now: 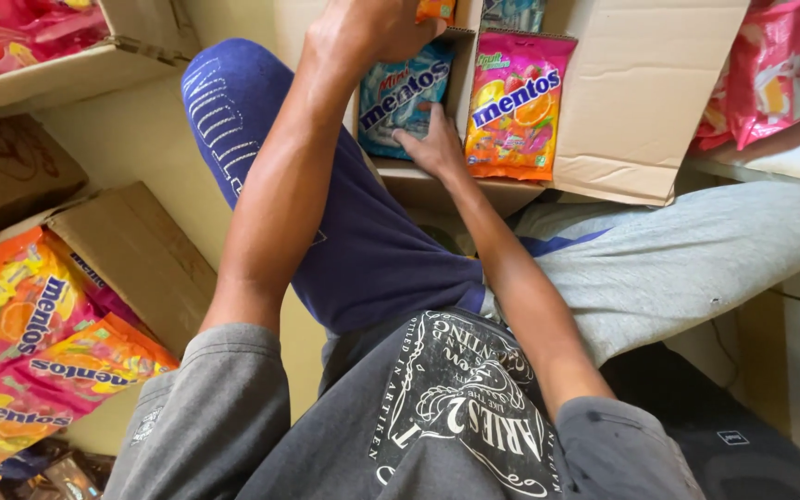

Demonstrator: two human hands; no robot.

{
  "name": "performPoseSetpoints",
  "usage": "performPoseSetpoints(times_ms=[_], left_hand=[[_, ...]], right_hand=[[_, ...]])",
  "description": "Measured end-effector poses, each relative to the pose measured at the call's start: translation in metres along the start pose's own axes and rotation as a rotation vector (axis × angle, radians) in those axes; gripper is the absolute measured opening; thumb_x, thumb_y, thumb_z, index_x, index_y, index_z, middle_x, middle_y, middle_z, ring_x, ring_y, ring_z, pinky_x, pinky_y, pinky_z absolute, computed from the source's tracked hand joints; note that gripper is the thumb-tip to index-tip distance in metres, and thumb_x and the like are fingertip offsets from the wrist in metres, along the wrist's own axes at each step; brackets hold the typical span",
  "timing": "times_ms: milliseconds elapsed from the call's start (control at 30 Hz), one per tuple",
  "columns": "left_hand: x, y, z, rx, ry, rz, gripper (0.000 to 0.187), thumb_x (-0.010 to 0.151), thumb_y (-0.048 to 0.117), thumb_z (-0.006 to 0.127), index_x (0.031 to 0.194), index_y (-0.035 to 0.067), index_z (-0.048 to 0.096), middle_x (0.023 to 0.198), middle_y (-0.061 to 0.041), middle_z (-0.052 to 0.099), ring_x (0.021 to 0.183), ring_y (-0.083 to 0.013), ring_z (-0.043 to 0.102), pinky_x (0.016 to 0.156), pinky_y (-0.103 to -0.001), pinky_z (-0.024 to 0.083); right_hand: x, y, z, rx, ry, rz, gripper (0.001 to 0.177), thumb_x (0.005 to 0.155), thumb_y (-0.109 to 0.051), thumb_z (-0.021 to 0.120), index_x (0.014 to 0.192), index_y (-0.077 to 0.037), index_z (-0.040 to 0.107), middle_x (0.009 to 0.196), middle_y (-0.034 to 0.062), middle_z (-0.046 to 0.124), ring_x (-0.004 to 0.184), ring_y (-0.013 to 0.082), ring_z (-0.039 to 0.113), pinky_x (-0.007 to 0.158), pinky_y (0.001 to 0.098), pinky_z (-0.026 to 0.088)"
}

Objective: Organizing and stocking candy and mint packets from a cardboard box onto store shelves.

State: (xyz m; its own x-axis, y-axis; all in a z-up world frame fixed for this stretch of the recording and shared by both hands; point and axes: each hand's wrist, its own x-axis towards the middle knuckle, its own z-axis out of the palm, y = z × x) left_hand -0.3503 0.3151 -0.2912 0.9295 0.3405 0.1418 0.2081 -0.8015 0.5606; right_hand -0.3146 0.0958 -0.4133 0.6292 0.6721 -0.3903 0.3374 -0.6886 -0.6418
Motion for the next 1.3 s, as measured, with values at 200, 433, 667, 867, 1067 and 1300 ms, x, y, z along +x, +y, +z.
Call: performPoseSetpoints(times_ms=[200,433,667,867,1067,1300], left_hand=[[0.003,0.005,-0.005,-0.004,-0.021,0.023,0.047,0.090,0.045,0.081,0.108,0.002,0.076,0.086,-0.023,0.073,0.072,-0.0393,0.071,0.060,-0.049,0.055],[-0.002,0.010,-0.015,-0.048,-0.119,0.010,0.050,0.090,0.041,0.080,0.117,0.000,0.070,0.101,-0.027,0.071,0.091,-0.0427,0.069,0.073,-0.051,0.055],[-0.007,0.024,-0.041,-0.012,-0.244,-0.185,0.053,0.090,0.045,0.074,0.120,0.002,0.066,0.110,-0.027,0.069,0.104,-0.0449,0.065,0.087,-0.053,0.053],[-0.005,0.024,-0.046,-0.007,-0.267,-0.193,0.053,0.091,0.046,0.072,0.121,0.003,0.065,0.111,-0.026,0.069,0.107,-0.0438,0.064,0.089,-0.052,0.052],[-0.005,0.017,-0.038,0.013,-0.293,-0.199,0.054,0.092,0.047,0.071,0.122,0.002,0.065,0.110,-0.025,0.070,0.106,-0.0438,0.065,0.089,-0.053,0.052],[-0.005,0.009,-0.031,0.009,-0.268,-0.140,0.054,0.092,0.044,0.071,0.124,0.001,0.064,0.106,-0.026,0.071,0.104,-0.0442,0.065,0.089,-0.053,0.052]], right_hand=[[-0.012,-0.014,-0.010,-0.006,0.042,-0.066,0.081,0.079,-0.039,0.084,0.143,-0.007,0.047,0.125,0.0257,0.061,0.118,0.0394,0.059,0.101,0.0458,0.047],[0.008,-0.019,-0.001,0.395,0.202,0.198,0.097,0.068,-0.029,0.088,0.144,0.002,0.036,0.095,0.0139,0.068,0.082,0.0224,0.068,0.073,0.0351,0.059],[0.033,-0.028,0.009,0.836,-0.099,0.406,0.050,0.073,-0.024,0.082,0.114,-0.001,0.065,0.092,0.0101,0.075,0.077,0.0234,0.073,0.063,0.0395,0.060],[0.036,-0.004,0.031,0.353,0.085,0.197,0.049,0.080,-0.014,0.082,0.125,-0.008,0.063,0.108,0.0121,0.076,0.100,0.0252,0.072,0.085,0.0372,0.055],[0.009,-0.024,0.001,0.407,0.104,0.096,0.057,0.083,-0.011,0.077,0.137,-0.008,0.057,0.116,0.0128,0.075,0.105,0.0238,0.072,0.092,0.0363,0.055],[-0.033,-0.037,-0.072,0.813,-0.057,-0.070,0.059,0.088,-0.002,0.073,0.143,-0.001,0.051,0.122,0.0093,0.069,0.110,0.0187,0.067,0.098,0.0355,0.055]])
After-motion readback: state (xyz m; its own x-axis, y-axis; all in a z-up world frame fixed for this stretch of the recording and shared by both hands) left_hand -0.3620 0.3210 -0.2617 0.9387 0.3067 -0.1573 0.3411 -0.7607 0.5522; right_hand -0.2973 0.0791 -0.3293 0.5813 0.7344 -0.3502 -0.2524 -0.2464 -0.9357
